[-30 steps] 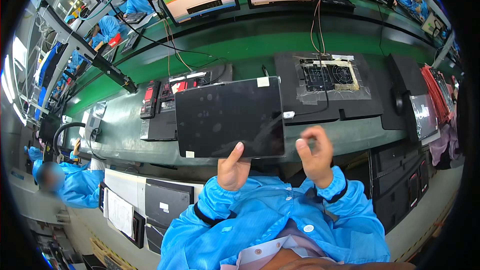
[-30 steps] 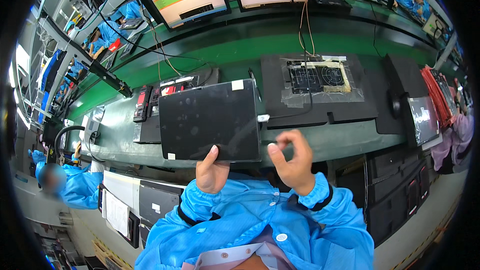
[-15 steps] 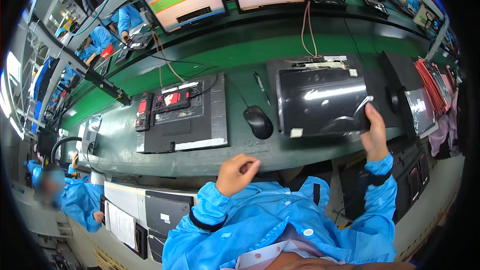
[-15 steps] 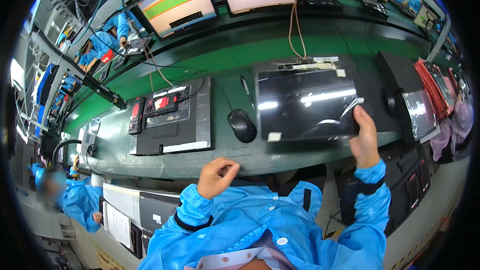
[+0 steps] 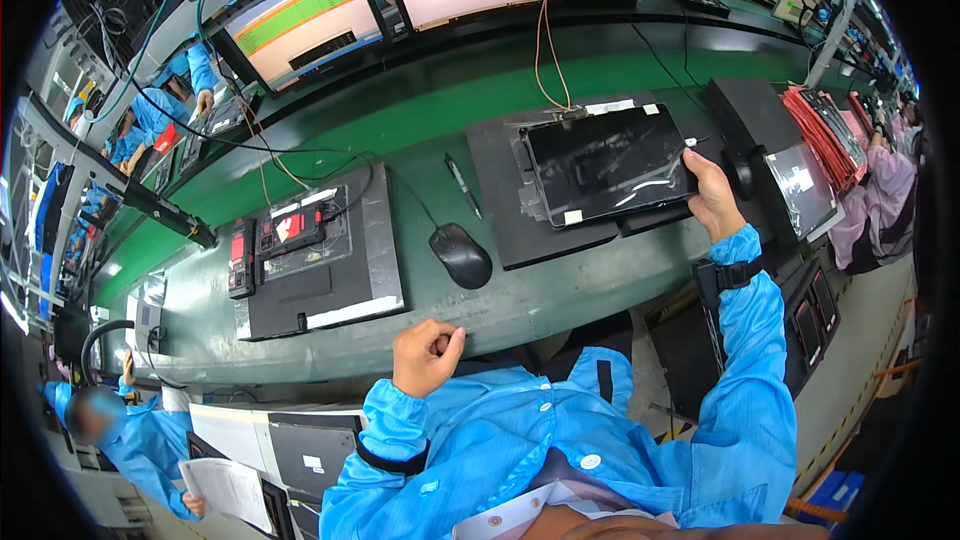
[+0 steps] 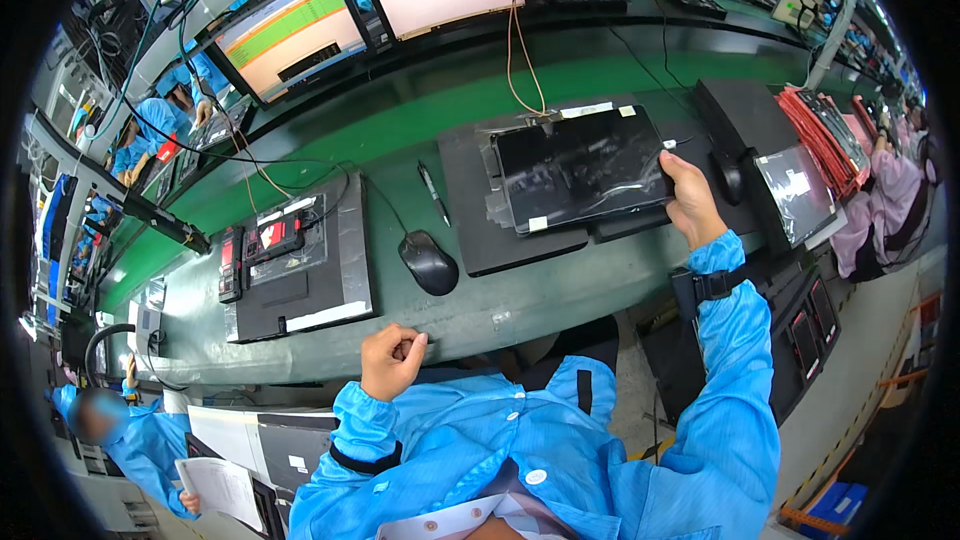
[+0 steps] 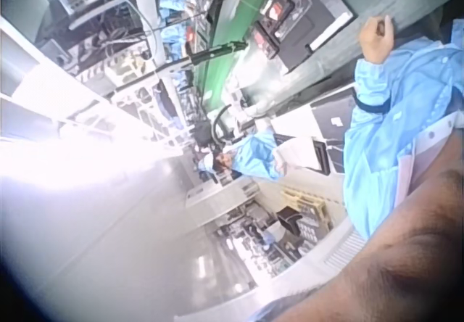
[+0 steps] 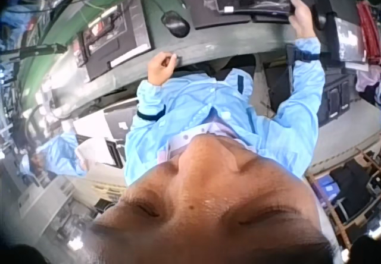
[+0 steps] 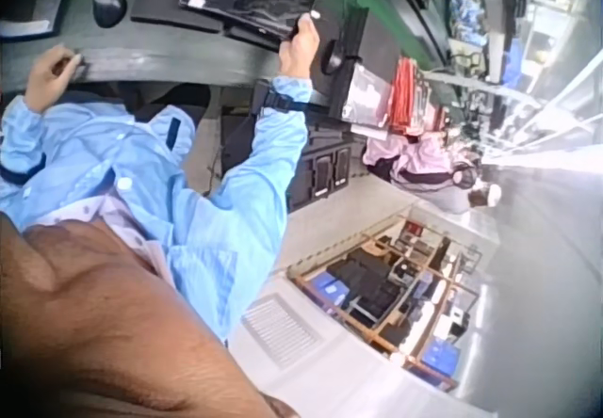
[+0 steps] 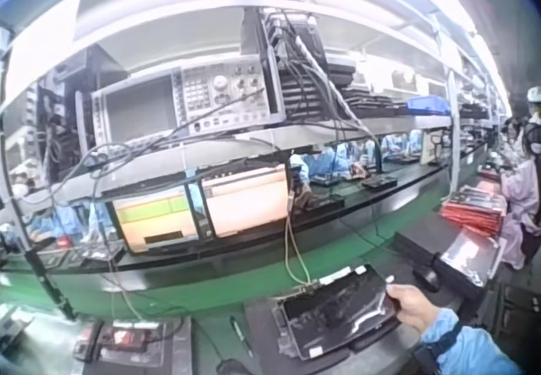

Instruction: Testing and labeling electronic tablets at a factory workstation.

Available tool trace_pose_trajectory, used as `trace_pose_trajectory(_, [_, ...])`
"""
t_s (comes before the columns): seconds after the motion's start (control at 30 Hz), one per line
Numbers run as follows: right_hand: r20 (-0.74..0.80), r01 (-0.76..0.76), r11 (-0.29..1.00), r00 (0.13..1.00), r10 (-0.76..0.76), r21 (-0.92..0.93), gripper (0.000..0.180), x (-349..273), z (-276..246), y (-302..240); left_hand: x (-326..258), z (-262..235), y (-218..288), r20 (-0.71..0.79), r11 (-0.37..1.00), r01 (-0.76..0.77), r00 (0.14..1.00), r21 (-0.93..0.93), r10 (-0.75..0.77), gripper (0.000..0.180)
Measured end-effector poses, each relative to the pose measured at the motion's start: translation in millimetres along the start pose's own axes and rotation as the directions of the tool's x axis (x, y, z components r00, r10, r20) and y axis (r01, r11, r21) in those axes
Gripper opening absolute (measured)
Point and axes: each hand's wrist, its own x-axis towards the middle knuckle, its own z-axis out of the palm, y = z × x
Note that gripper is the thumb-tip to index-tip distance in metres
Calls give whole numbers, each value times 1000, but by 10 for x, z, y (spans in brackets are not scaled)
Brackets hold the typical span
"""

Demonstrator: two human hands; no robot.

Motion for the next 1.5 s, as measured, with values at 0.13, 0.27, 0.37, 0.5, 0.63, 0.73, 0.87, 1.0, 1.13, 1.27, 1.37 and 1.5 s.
trace_pose_trajectory(0.13, [-14,-44,999,999,44,-8,23,57,50,26,-11,26,-9,-14,1000,-4,1000,12,4,13])
trace_pose_trajectory(0.27, [4,-59,998,998,59,-38,29,58,102,-63,29,37,122,23,998,26,999,51,-27,11])
trace_pose_trajectory(0.37, [-88,-19,508,990,-112,-861,56,72,211,-257,155,-10,382,139,999,10,990,53,-17,9])
trace_pose_trajectory(0.5, [89,161,249,957,-275,-955,68,-66,156,-215,509,-149,662,399,956,-292,880,29,257,15])
trace_pose_trajectory(0.63, [399,420,54,889,-224,-906,80,-372,174,-323,932,-110,755,487,919,-393,798,-26,354,23])
trace_pose_trajectory(0.73, [436,450,-16,854,-285,-893,77,-397,208,-262,1359,81,796,424,917,-384,851,104,309,44])
trace_pose_trajectory(0.87, [437,454,-24,842,-315,-891,67,-407,269,-235,1734,672,596,374,889,-371,891,268,259,99])
trace_pose_trajectory(1.0, [438,462,-30,815,-380,-886,68,-468,66,-176,1931,1165,431,388,915,-313,900,253,201,113])
trace_pose_trajectory(1.13, [450,475,-29,810,-377,-879,66,-443,155,-172,1963,1157,439,420,923,-251,901,291,112,106])
trace_pose_trajectory(1.27, [448,461,-63,808,-383,-885,64,-394,164,-166,2008,1192,437,412,946,-204,907,252,86,98])
trace_pose_trajectory(1.37, [458,469,-70,803,-381,-880,64,-351,166,-146,2003,1178,430,391,947,-198,916,254,87,92])
trace_pose_trajectory(1.5, [463,471,-78,801,-380,-879,64,-375,175,-160,1987,1160,449,384,946,-214,917,245,108,92])
